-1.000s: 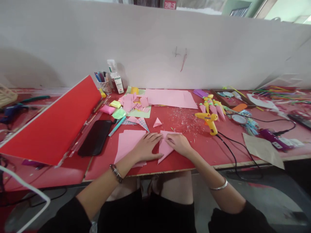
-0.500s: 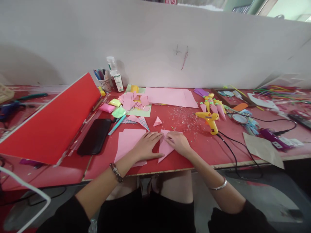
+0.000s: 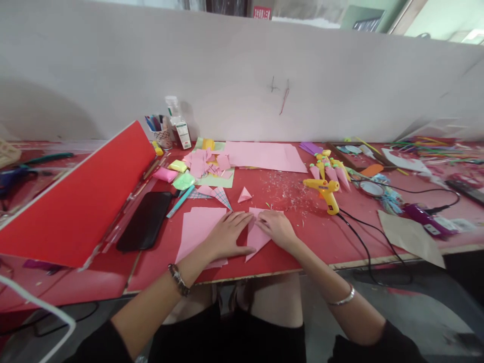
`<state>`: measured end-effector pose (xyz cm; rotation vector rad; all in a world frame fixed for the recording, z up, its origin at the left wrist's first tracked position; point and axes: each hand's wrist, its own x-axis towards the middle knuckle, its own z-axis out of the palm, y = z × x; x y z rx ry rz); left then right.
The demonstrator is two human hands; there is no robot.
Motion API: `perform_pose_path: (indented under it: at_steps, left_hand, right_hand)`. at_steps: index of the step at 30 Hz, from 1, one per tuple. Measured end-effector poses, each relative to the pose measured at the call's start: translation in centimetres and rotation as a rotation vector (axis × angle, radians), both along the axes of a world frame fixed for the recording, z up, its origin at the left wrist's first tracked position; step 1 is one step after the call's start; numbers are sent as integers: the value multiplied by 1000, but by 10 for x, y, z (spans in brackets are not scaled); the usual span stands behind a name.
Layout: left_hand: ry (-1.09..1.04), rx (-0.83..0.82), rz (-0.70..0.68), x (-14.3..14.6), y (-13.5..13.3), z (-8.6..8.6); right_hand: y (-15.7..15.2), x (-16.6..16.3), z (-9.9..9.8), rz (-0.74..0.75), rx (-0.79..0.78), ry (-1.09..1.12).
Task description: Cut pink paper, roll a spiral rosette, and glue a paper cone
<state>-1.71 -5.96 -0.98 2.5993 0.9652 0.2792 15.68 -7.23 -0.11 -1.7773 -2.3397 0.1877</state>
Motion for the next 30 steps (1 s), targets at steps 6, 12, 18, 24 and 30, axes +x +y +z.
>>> perform_pose_path:
  at_steps: [6, 12, 18, 24, 30]
  left_hand:
    - [42, -33, 4, 1, -1, 5]
    - [21, -22, 4, 1, -2, 6]
    - [20, -24, -5, 0, -3, 4]
    - [-17, 11, -8, 1, -4, 5]
    - [-37, 25, -64, -3, -9, 7]
  right_hand:
    - [0, -1, 3, -8, -25, -16]
    - [0, -1, 3, -11, -24, -7]
    - [-1, -1, 1, -16, 5, 16]
    - [-1, -1, 1, -11, 5, 26]
    - [0, -1, 1, -15, -4, 15]
